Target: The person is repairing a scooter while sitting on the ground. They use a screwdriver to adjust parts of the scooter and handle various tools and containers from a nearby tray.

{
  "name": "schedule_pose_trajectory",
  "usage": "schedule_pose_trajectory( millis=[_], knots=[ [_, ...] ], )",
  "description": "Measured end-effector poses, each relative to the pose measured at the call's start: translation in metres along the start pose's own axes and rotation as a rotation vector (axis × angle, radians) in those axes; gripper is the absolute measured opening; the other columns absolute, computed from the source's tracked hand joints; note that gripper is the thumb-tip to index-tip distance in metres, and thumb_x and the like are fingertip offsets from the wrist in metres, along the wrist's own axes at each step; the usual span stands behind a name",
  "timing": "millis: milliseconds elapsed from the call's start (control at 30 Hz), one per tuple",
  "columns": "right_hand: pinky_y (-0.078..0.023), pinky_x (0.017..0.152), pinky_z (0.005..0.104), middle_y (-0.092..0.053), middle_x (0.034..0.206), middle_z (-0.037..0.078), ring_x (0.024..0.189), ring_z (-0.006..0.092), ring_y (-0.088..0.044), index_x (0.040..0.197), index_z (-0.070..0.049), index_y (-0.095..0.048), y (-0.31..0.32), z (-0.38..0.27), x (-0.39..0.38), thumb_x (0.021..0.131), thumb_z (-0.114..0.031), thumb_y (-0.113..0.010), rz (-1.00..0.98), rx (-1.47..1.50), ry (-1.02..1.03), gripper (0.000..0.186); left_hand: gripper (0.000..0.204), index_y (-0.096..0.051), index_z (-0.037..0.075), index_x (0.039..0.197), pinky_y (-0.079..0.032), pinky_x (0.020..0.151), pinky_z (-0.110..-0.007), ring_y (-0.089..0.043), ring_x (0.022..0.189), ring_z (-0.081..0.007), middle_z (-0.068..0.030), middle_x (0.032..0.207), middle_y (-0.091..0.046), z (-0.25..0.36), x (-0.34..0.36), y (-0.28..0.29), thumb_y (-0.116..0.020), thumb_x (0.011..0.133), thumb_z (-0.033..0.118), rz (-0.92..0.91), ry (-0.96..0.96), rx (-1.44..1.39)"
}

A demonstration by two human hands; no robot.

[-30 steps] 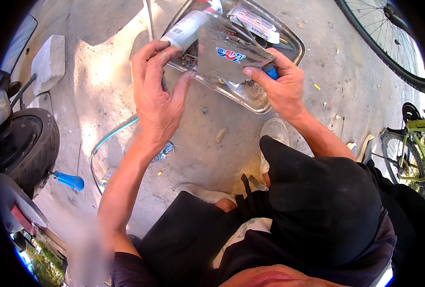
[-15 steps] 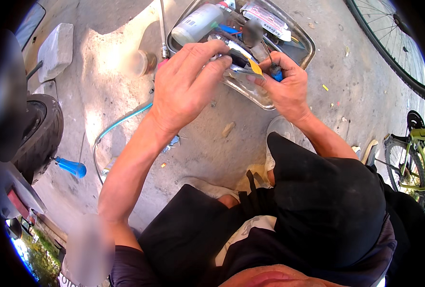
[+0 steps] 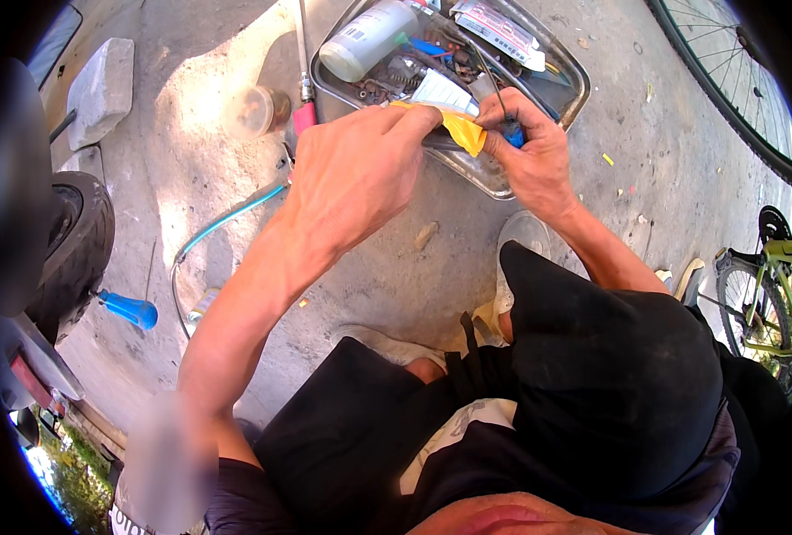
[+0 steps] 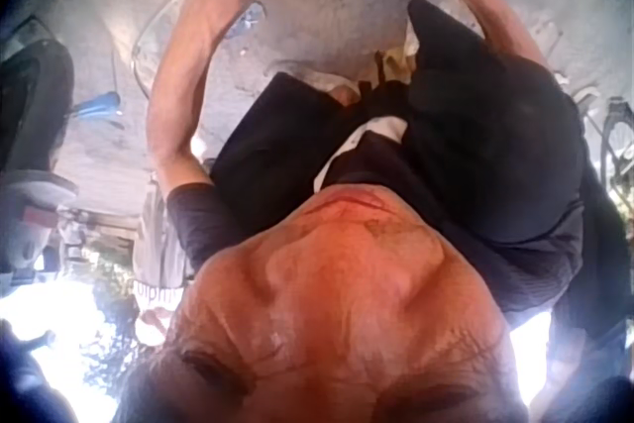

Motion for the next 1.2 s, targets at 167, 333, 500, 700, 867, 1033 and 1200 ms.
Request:
schedule_pose_trajectory(
  millis=[167, 333, 500, 700, 867, 1033, 1200],
  knots=[
    [-0.048, 0.081, 0.0249, -0.066, 0.101, 0.001, 0.093, 0.0099, -0.061, 0.102, -0.001, -0.069, -0.009, -0.013, 0.000, 0.085, 0.003, -0.080, -0.070, -0.031, 0.111, 0.020, 0.020, -0.077, 0.009, 0.110, -0.055, 0.065, -0.038, -0.070, 0.078, -0.0295, -0.0058, 0.089, -0.070, -0.006, -0.003, -0.007, -0.075, 0.091, 0.015, -0.051, 0.026, 0.001],
    [-0.047, 0.077, 0.0244, -0.066, 0.096, 0.000, 0.087, 0.0084, -0.059, 0.100, -0.002, -0.073, -0.007, -0.007, 0.000, 0.085, 0.000, -0.082, -0.081, -0.048, 0.008, 0.017, 0.020, -0.080, 0.011, 0.105, -0.054, 0.071, -0.039, -0.067, 0.082, -0.0263, -0.0055, 0.100, -0.064, -0.014, -0.006, -0.008, -0.081, 0.085, 0.012, -0.008, 0.108, -0.152],
    [-0.045, 0.073, 0.0228, -0.063, 0.089, -0.005, 0.081, 0.0049, -0.053, 0.099, -0.003, -0.075, -0.006, -0.005, 0.002, 0.084, -0.003, -0.084, -0.090, -0.020, -0.047, 0.018, 0.023, -0.080, 0.010, 0.101, -0.054, 0.075, -0.040, -0.066, 0.089, -0.0244, -0.0063, 0.112, -0.062, -0.008, -0.002, -0.004, -0.083, 0.079, 0.007, 0.066, 0.041, -0.171],
    [-0.044, 0.072, 0.0221, -0.061, 0.087, -0.007, 0.080, 0.0041, -0.052, 0.098, -0.003, -0.076, -0.002, -0.010, 0.005, 0.084, -0.005, -0.086, -0.082, 0.028, -0.030, 0.017, 0.024, -0.074, 0.006, 0.094, -0.054, 0.074, -0.039, -0.066, 0.087, -0.0235, -0.0060, 0.114, -0.065, 0.006, -0.001, 0.004, -0.080, 0.072, 0.001, 0.143, -0.075, -0.144],
    [-0.044, 0.072, 0.0219, -0.059, 0.086, -0.007, 0.080, 0.0041, -0.052, 0.096, -0.003, -0.076, -0.003, -0.012, 0.003, 0.083, -0.008, -0.088, -0.100, -0.002, -0.049, 0.018, 0.021, -0.069, 0.002, 0.089, -0.055, 0.072, -0.038, -0.067, 0.086, -0.0249, -0.0058, 0.112, -0.066, 0.008, 0.002, -0.001, -0.078, 0.070, 0.000, 0.153, -0.189, -0.090],
    [-0.043, 0.071, 0.0224, -0.060, 0.086, -0.007, 0.079, 0.0045, -0.051, 0.097, -0.003, -0.076, -0.004, -0.009, 0.002, 0.084, -0.010, -0.088, -0.116, 0.021, -0.044, 0.019, 0.023, -0.069, 0.001, 0.091, -0.055, 0.071, -0.038, -0.068, 0.088, -0.0250, -0.0056, 0.114, -0.067, 0.007, 0.002, -0.007, -0.077, 0.070, 0.000, 0.111, -0.152, -0.083],
    [-0.043, 0.071, 0.0233, -0.061, 0.086, -0.006, 0.080, 0.0049, -0.052, 0.097, -0.003, -0.077, -0.004, -0.019, 0.002, 0.084, -0.011, -0.088, -0.132, -0.015, -0.062, 0.019, 0.024, -0.069, 0.000, 0.093, -0.055, 0.071, -0.038, -0.069, 0.088, -0.0247, -0.0045, 0.116, -0.067, 0.006, 0.000, -0.009, -0.079, 0.071, 0.000, 0.103, -0.075, -0.044]
  ],
)
Point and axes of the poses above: each hand's wrist, its own x-axis towards the middle knuckle, its own y-axis out of the back of the hand, z = x × y, the point moved 10 cm from there along x, towards the middle knuckle
